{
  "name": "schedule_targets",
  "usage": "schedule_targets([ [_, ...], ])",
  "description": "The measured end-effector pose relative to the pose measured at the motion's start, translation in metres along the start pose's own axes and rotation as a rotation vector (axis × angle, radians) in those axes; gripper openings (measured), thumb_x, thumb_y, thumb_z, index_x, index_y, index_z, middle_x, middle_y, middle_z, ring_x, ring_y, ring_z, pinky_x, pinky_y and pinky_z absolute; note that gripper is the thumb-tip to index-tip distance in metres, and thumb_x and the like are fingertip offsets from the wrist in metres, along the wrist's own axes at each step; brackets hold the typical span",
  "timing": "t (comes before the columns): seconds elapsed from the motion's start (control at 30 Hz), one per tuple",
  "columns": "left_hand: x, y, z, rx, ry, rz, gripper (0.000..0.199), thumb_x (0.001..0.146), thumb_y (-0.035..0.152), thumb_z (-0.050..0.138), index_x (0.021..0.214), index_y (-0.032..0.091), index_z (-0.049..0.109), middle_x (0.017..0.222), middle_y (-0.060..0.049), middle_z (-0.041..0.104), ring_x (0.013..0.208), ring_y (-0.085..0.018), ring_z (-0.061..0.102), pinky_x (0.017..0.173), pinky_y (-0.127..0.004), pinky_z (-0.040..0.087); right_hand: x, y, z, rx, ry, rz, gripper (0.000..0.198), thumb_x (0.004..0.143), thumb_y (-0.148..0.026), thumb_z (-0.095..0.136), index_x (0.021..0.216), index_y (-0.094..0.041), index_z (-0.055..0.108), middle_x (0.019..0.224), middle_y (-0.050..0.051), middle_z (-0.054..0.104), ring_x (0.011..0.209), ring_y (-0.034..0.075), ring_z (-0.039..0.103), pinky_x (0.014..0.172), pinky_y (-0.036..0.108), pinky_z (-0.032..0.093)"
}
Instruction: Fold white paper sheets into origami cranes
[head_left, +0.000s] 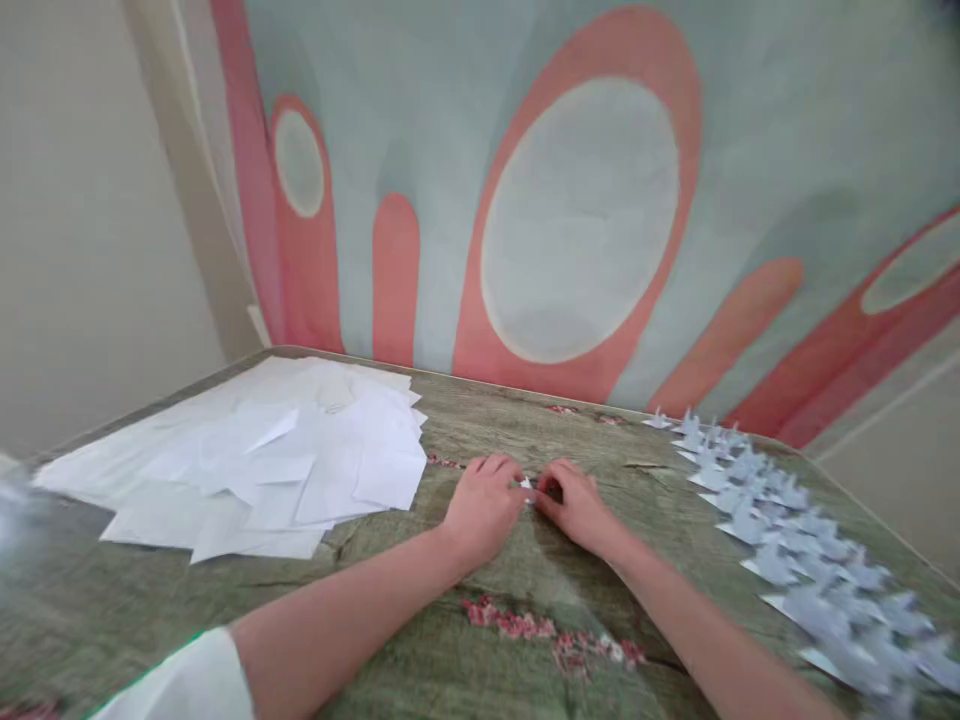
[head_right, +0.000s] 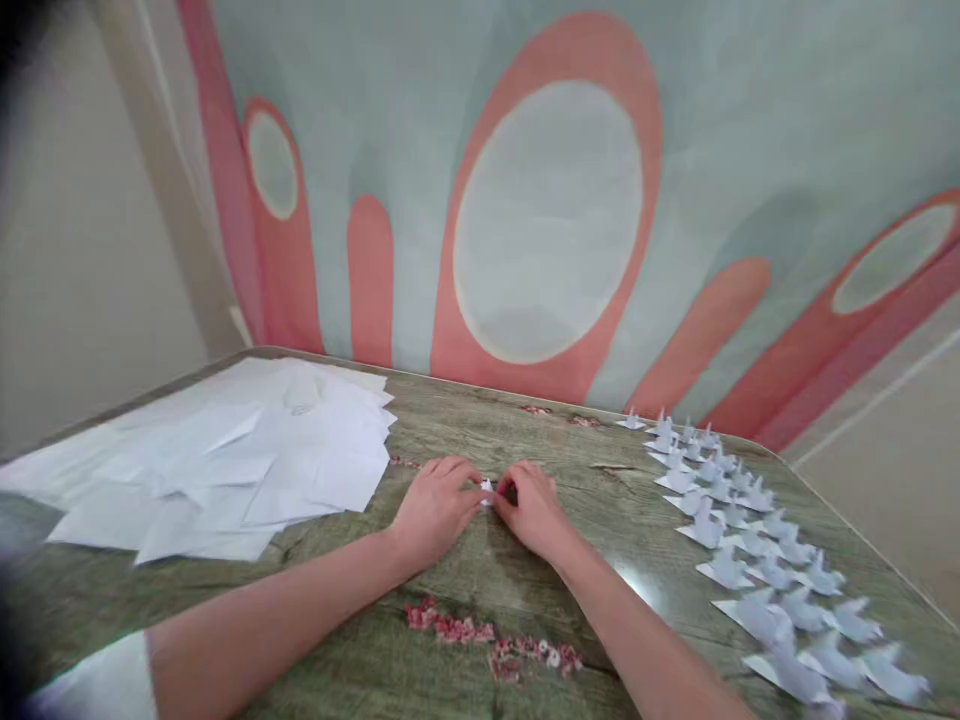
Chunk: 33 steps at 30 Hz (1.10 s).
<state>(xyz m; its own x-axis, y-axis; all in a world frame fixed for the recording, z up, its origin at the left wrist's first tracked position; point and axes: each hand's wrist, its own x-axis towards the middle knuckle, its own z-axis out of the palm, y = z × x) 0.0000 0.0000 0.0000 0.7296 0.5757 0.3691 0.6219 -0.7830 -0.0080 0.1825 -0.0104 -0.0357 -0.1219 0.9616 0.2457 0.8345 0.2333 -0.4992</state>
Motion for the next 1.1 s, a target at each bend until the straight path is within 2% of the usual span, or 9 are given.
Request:
schedule_targets([
  [0.13, -0.002, 0.007, 0.002, 0.069, -0.027, 0.065, 0.014, 0.086, 0.022, 0.051, 0.088, 0.017, 0.063, 0.095, -0.006, 0.058, 0.101, -0.022, 0.045, 0.087, -0.036, 0.033, 0.001, 0.001, 0.001, -0.002, 0.009, 0.012, 0.014, 0.075, -0.032, 0.06, 0.072, -0.019, 0.054, 0.081, 0.002, 0.056, 0.079, 0.017, 0.05, 0.066, 0.027, 0.031],
  [0.37, -0.002, 0.013, -0.001, 0.145, -0.084, 0.136, 0.022, 0.083, 0.018, 0.052, 0.103, 0.01, 0.058, 0.093, -0.008, 0.058, 0.099, -0.023, 0.045, 0.089, -0.037, 0.031, 0.0, -0.001, -0.001, 0.004, 0.022, 0.036, 0.016, 0.079, -0.033, 0.055, 0.072, -0.019, 0.055, 0.08, 0.001, 0.056, 0.079, 0.016, 0.051, 0.067, 0.028, 0.03],
  [0.57, -0.001, 0.016, -0.002, 0.21, -0.106, 0.166, 0.02, 0.083, 0.017, 0.049, 0.097, 0.009, 0.06, 0.094, -0.01, 0.058, 0.099, -0.024, 0.045, 0.091, -0.037, 0.029, -0.004, -0.005, 0.001, -0.032, 0.048, 0.043, 0.017, 0.081, -0.035, 0.054, 0.074, -0.019, 0.055, 0.082, 0.002, 0.055, 0.082, 0.017, 0.05, 0.069, 0.029, 0.03],
  [0.77, -0.001, 0.016, -0.004, 0.203, -0.129, 0.131, 0.02, 0.082, 0.018, 0.051, 0.098, 0.011, 0.061, 0.094, -0.01, 0.059, 0.099, -0.025, 0.046, 0.091, -0.038, 0.029, -0.008, -0.008, 0.003, -0.108, 0.088, 0.028, 0.015, 0.08, -0.035, 0.055, 0.078, -0.021, 0.055, 0.089, 0.003, 0.054, 0.087, 0.019, 0.049, 0.073, 0.032, 0.03],
  [1.1, -0.001, 0.018, -0.001, 0.23, -0.144, 0.134, 0.016, 0.08, 0.018, 0.053, 0.087, 0.009, 0.064, 0.089, -0.012, 0.06, 0.096, -0.025, 0.047, 0.088, -0.039, 0.03, -0.008, -0.006, -0.002, -0.084, 0.061, 0.042, 0.014, 0.079, -0.035, 0.056, 0.078, -0.021, 0.056, 0.09, 0.002, 0.055, 0.087, 0.019, 0.05, 0.074, 0.033, 0.03],
])
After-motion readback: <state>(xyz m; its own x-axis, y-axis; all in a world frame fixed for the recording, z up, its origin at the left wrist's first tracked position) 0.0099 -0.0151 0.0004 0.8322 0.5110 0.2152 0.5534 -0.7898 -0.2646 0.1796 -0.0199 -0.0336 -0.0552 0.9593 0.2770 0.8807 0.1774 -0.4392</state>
